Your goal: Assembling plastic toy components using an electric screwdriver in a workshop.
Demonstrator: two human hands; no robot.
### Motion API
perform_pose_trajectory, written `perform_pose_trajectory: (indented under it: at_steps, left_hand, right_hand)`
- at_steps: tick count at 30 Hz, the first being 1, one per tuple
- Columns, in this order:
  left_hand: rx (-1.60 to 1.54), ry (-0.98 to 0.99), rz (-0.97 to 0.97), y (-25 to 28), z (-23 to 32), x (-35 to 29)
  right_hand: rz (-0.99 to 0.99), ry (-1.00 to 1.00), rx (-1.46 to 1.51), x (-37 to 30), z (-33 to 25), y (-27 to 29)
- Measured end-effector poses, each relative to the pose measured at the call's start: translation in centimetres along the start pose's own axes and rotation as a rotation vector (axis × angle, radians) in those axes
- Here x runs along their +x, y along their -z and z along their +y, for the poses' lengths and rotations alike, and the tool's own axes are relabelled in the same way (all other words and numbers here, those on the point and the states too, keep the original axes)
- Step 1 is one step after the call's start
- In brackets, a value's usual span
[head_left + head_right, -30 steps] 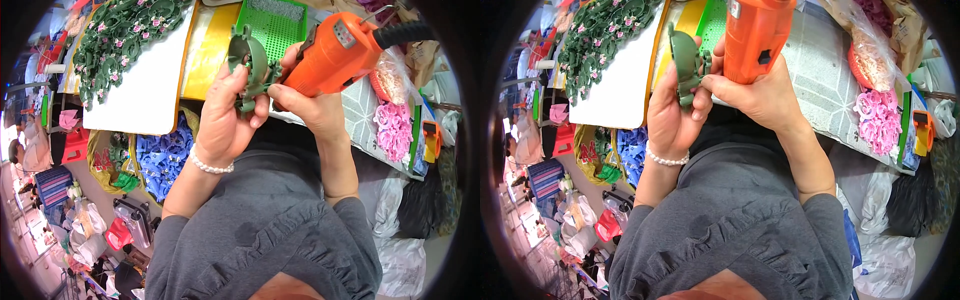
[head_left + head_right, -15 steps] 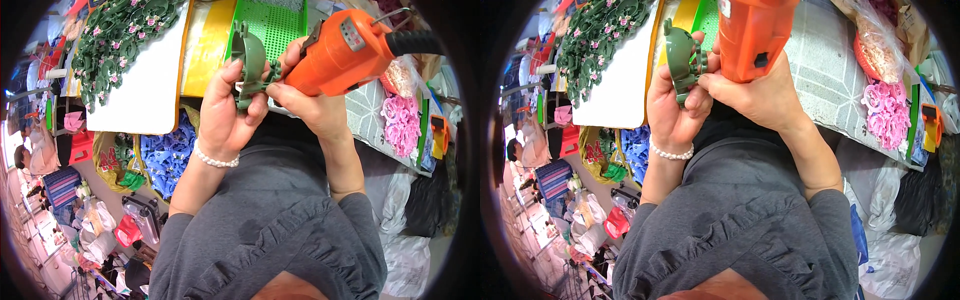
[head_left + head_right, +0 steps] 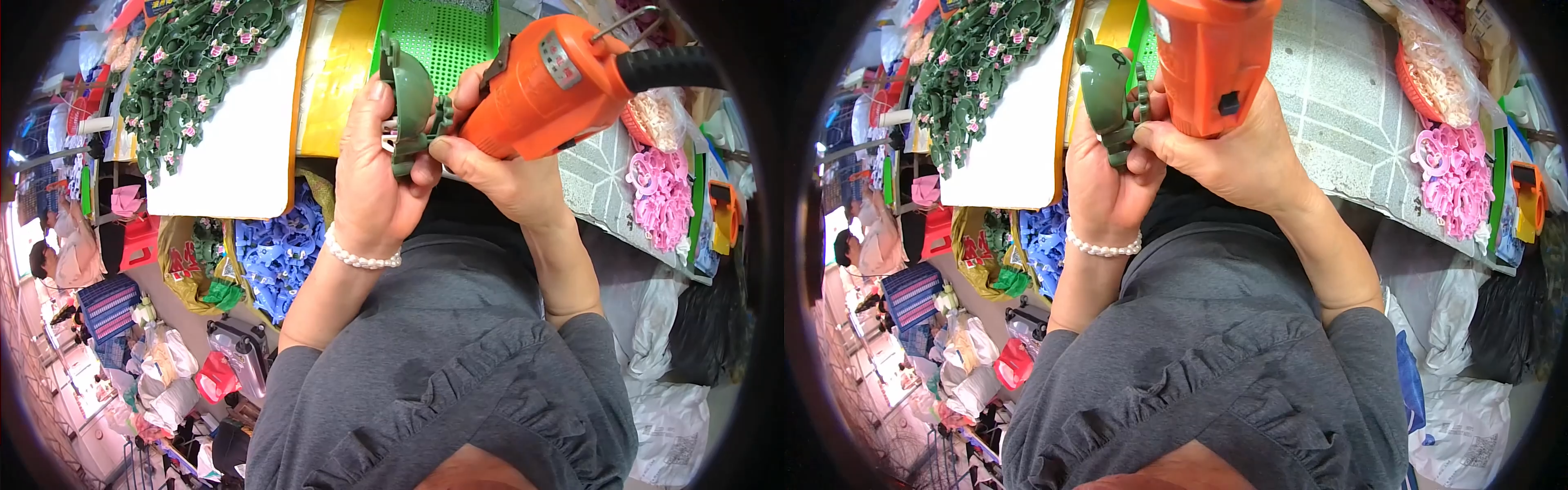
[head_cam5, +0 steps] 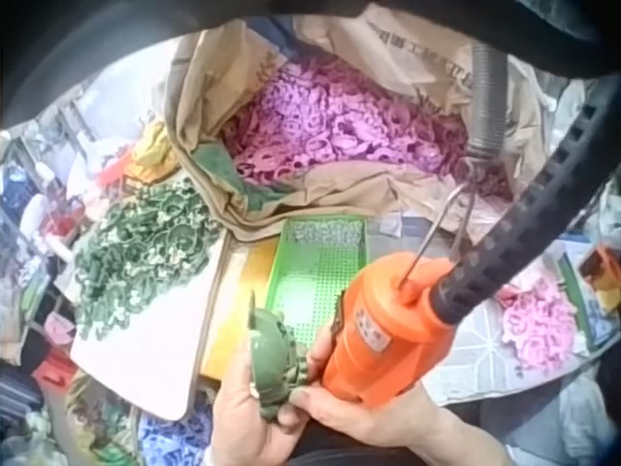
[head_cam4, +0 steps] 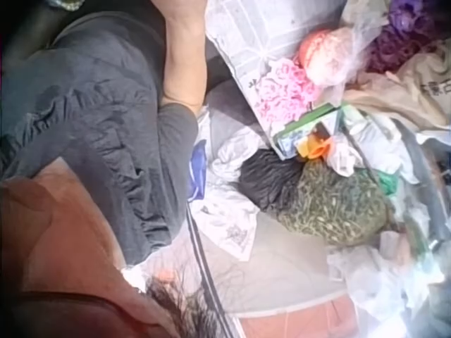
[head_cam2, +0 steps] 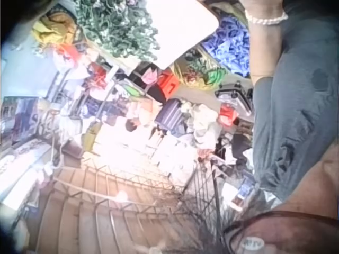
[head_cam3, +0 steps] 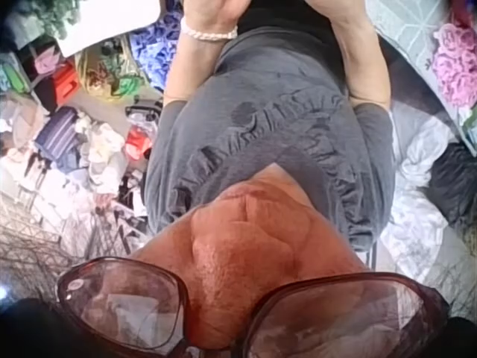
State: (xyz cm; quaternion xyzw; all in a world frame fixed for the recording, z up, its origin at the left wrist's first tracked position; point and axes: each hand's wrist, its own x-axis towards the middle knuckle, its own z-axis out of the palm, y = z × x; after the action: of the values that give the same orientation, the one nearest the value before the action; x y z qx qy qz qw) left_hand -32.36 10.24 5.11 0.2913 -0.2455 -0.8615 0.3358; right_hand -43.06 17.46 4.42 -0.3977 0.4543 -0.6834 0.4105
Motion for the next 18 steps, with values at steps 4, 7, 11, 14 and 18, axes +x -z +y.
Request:
perform_pose_trajectory:
  at_steps: [4, 7, 11, 14, 18]
  left_hand:
    - [-0.004, 0.048, -0.163, 1.4, 0.6, 0.4]
    - [0.003, 0.052, -0.111, 1.0, 0.3, 0.3]
    - [0.061, -0.056, -0.047, 0.8, -0.2, 0.9]
    - [0.035, -0.068, -0.067, 1.1, -0.1, 0.7]
    - [0.047, -0.079, -0.086, 1.2, 0.2, 1.1]
  right_hand:
    - [0.05, 0.076, -0.077, 0.1, 0.6, 0.4]
    - [0.028, 0.157, -0.139, -0.1, 0.8, 1.0]
    - [0.029, 0.083, -0.131, 0.1, 1.0, 0.9]
    - [0.045, -0.018, 0.13, 0.2, 0.5, -0.6]
    - [0.022, 0.034, -0.04, 0.6, 0.8, 0.1]
